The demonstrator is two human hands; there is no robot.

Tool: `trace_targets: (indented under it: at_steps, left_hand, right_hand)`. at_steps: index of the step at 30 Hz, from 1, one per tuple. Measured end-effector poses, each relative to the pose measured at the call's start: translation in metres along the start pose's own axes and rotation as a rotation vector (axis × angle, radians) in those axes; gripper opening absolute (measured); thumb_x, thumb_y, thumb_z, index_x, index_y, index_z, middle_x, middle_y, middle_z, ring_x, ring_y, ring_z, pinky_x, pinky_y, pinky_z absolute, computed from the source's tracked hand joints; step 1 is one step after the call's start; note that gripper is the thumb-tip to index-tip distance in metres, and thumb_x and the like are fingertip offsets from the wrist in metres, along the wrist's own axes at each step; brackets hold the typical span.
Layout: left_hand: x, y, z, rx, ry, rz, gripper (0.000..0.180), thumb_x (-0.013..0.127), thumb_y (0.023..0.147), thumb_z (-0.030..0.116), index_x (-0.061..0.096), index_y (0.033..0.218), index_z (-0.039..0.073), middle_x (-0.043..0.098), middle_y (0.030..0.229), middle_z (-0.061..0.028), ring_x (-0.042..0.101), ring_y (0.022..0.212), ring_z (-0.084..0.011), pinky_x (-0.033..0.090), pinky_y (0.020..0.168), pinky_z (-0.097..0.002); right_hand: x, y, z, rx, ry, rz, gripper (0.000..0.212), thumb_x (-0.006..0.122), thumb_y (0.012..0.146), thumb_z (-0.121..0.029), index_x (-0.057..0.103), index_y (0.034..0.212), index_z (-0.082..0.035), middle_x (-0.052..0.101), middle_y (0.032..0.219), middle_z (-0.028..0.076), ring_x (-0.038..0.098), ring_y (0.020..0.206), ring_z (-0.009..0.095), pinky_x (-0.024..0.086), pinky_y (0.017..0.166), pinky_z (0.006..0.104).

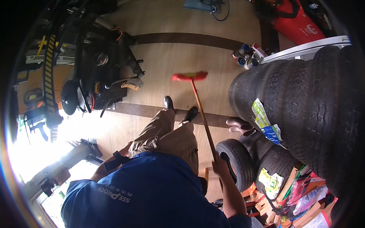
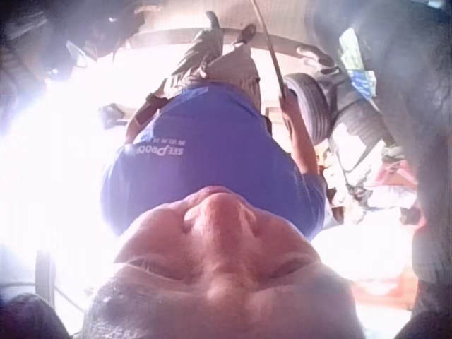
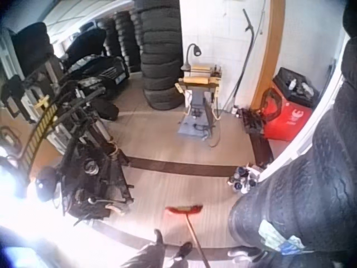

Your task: The person sweeps the floor of a workshop using a red broom and a dustpan. They move around equipment, tires, and a chair, sweeping debris into the dustpan and continuing across the room.

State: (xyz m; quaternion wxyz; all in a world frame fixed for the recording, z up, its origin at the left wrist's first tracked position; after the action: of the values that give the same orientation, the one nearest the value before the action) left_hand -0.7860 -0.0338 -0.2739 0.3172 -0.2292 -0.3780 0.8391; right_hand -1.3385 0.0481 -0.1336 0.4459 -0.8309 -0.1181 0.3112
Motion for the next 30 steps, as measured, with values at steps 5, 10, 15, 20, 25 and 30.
trace_targets:
  at_steps: [5, 10, 15, 20, 25, 30]
  left_hand:
    - [-0.031, 0.054, 0.038, 0.026, 0.519, 0.134, 0.035, 0.059, 0.085, 0.036, 0.062, 0.105, 0.007, 0.066, 0.088, -0.014, 0.063, 0.082, -0.0234, 0.05, 0.072, -0.0352]
    - [-0.067, 0.071, 0.137, 0.2, 0.321, 0.378, 0.033, 0.06, 0.087, 0.031, 0.06, 0.109, 0.006, 0.067, 0.091, -0.0143, 0.063, 0.084, -0.0233, 0.05, 0.074, -0.0356]
    - [-0.067, 0.059, 0.082, -0.027, 0.032, 0.392, 0.032, 0.059, 0.087, 0.029, 0.061, 0.109, 0.005, 0.068, 0.092, -0.0131, 0.063, 0.08, -0.0181, 0.05, 0.072, -0.0344]
    - [-0.011, 0.003, -0.104, -0.337, 0.109, 0.311, 0.033, 0.061, 0.082, 0.037, 0.066, 0.1, 0.008, 0.067, 0.093, -0.0164, 0.064, 0.088, -0.0269, 0.05, 0.074, -0.0387]
    - [0.026, -0.068, -0.177, -0.492, 0.349, 0.007, 0.029, 0.053, 0.085, 0.036, 0.068, 0.092, 0.012, 0.066, 0.097, -0.0119, 0.062, 0.092, -0.0278, 0.049, 0.08, -0.0396]
    - [0.019, -0.073, -0.154, -0.5, -0.073, 0.198, 0.032, 0.058, 0.085, 0.033, 0.066, 0.103, 0.008, 0.067, 0.095, -0.0145, 0.064, 0.089, -0.0279, 0.051, 0.077, -0.037]
  right_hand:
    - [0.036, 0.199, -0.054, -0.383, 0.005, 0.302, 0.06, 0.052, 0.084, -0.022, 0.031, 0.139, -0.01, 0.059, 0.101, 0.029, 0.058, 0.093, 0.044, 0.048, 0.077, 0.0492]
    - [0.045, 0.262, -0.149, -0.105, -0.068, 0.216, 0.053, 0.043, 0.086, -0.011, 0.031, 0.138, -0.009, 0.058, 0.108, 0.028, 0.058, 0.099, 0.041, 0.048, 0.082, 0.0485]
    - [0.097, 0.188, -0.064, -0.308, -0.214, 0.238, 0.06, 0.046, 0.081, -0.01, 0.029, 0.138, -0.006, 0.059, 0.098, 0.031, 0.06, 0.089, 0.044, 0.048, 0.075, 0.0498]
    - [0.092, -0.009, -0.012, -0.021, -0.414, -0.083, 0.062, 0.046, 0.084, -0.014, 0.023, 0.142, -0.015, 0.061, 0.075, 0.028, 0.061, 0.071, 0.045, 0.046, 0.062, 0.0552]
    - [0.07, -0.08, -0.009, -0.032, -0.347, -0.119, 0.056, 0.051, 0.086, -0.023, 0.031, 0.137, -0.013, 0.062, 0.084, 0.026, 0.061, 0.083, 0.042, 0.047, 0.073, 0.0507]
    - [0.052, 0.019, -0.039, -0.02, -0.015, 0.016, 0.048, 0.048, 0.087, -0.026, 0.041, 0.133, -0.013, 0.058, 0.101, 0.029, 0.057, 0.098, 0.042, 0.047, 0.078, 0.0461]
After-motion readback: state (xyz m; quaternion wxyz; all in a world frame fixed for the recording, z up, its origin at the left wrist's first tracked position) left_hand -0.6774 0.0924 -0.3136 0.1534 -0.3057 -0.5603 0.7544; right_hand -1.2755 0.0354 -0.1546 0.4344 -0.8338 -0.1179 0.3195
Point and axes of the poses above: each hand's wrist, its own y-axis towards the middle knuckle, its own x-axis out of the palm, z = x × y, the point moved 3 cm from there along y, towards the middle knuckle
